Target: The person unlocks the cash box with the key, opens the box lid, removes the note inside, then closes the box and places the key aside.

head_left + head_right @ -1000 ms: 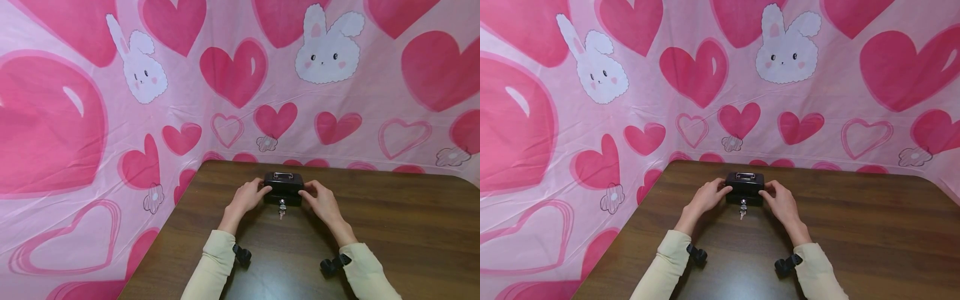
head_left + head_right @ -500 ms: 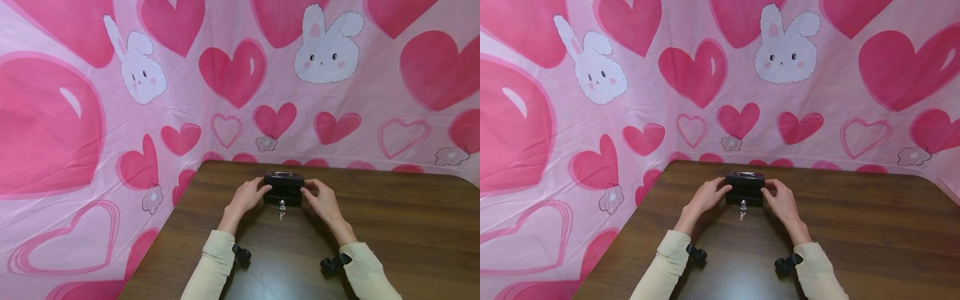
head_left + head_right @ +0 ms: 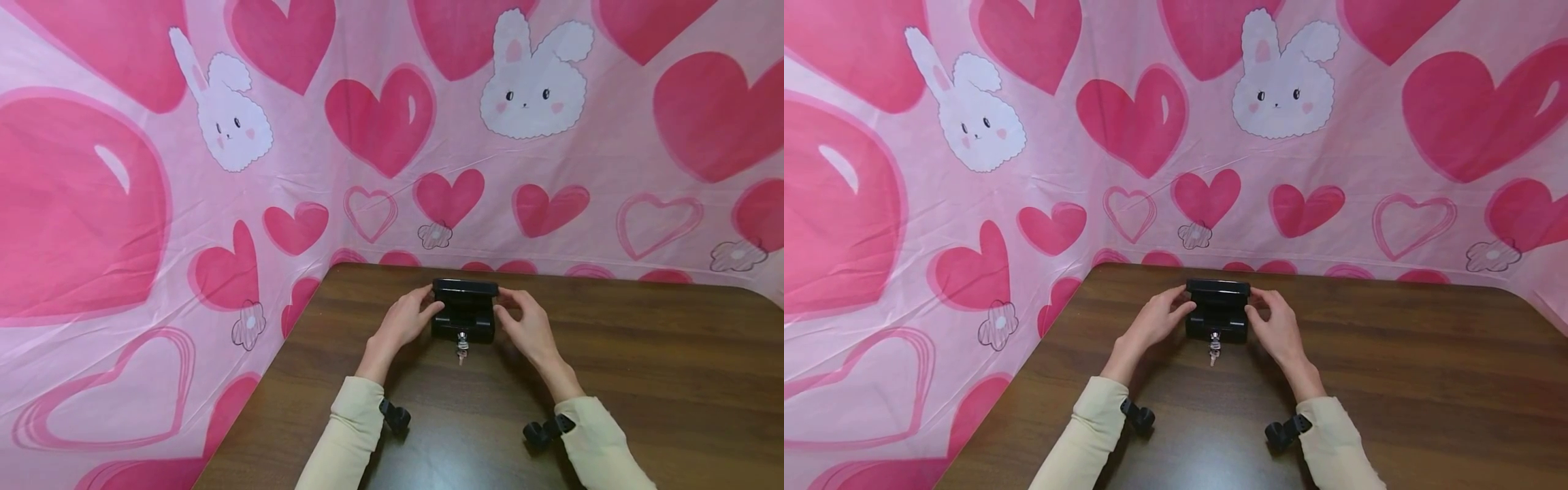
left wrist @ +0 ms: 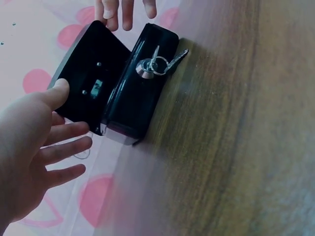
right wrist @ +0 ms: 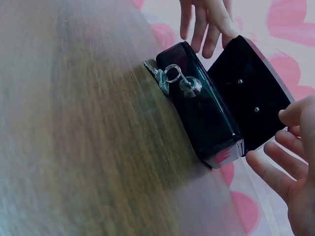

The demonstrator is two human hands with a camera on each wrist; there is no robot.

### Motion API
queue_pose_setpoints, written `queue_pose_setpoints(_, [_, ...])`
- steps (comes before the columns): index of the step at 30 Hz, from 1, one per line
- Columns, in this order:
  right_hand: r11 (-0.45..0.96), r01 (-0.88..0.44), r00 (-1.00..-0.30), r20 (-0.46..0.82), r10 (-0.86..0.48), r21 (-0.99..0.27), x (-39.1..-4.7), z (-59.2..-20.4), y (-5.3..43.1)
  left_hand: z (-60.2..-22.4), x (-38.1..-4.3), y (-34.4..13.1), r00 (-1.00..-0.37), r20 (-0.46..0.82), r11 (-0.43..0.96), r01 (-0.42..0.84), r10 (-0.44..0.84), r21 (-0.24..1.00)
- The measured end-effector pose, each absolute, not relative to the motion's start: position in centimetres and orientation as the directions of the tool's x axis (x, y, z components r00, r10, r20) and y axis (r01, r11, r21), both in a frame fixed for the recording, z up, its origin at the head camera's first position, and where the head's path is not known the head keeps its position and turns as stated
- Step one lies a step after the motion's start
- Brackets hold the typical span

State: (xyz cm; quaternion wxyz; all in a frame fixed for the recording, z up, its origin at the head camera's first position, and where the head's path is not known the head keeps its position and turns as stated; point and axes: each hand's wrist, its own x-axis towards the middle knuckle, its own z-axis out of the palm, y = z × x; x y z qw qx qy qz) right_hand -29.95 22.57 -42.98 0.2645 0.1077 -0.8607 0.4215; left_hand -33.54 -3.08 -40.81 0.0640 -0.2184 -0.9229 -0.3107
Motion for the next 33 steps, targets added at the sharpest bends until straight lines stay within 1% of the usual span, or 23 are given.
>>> queue_pose_setpoints(8, [0.597,-0.455,-0.812,0.583,0.027,-0.661,-30.0,-43.0,22.3,-40.8,-33.5,-3.1,-0.888,0.259,0.67,0.457,0.38,0.585])
queue_pose_setpoints(16, [0.602,-0.442,-0.837,0.548,-0.008,-0.666,-29.8,-42.8,22.2,-41.1,-33.6,-3.2,-0.889,0.218,0.617,0.44,0.403,0.652])
queue_pose_setpoints(20, [0.584,-0.422,-0.869,0.493,-0.041,-0.694,-29.8,-42.7,22.4,-41.2,-33.7,-3.2,-0.893,0.197,0.628,0.427,0.404,0.651])
queue_pose_setpoints(25, [0.575,-0.379,-0.912,0.398,-0.1,-0.725,-29.8,-42.8,22.8,-41.4,-33.5,-3.1,-0.909,0.139,0.669,0.386,0.392,0.635])
queue_pose_setpoints(33, [0.557,-0.352,-0.932,0.336,-0.136,-0.752,-30.0,-43.0,23.0,-42.2,-33.5,-2.8,-0.904,0.082,0.693,0.378,0.42,0.614])
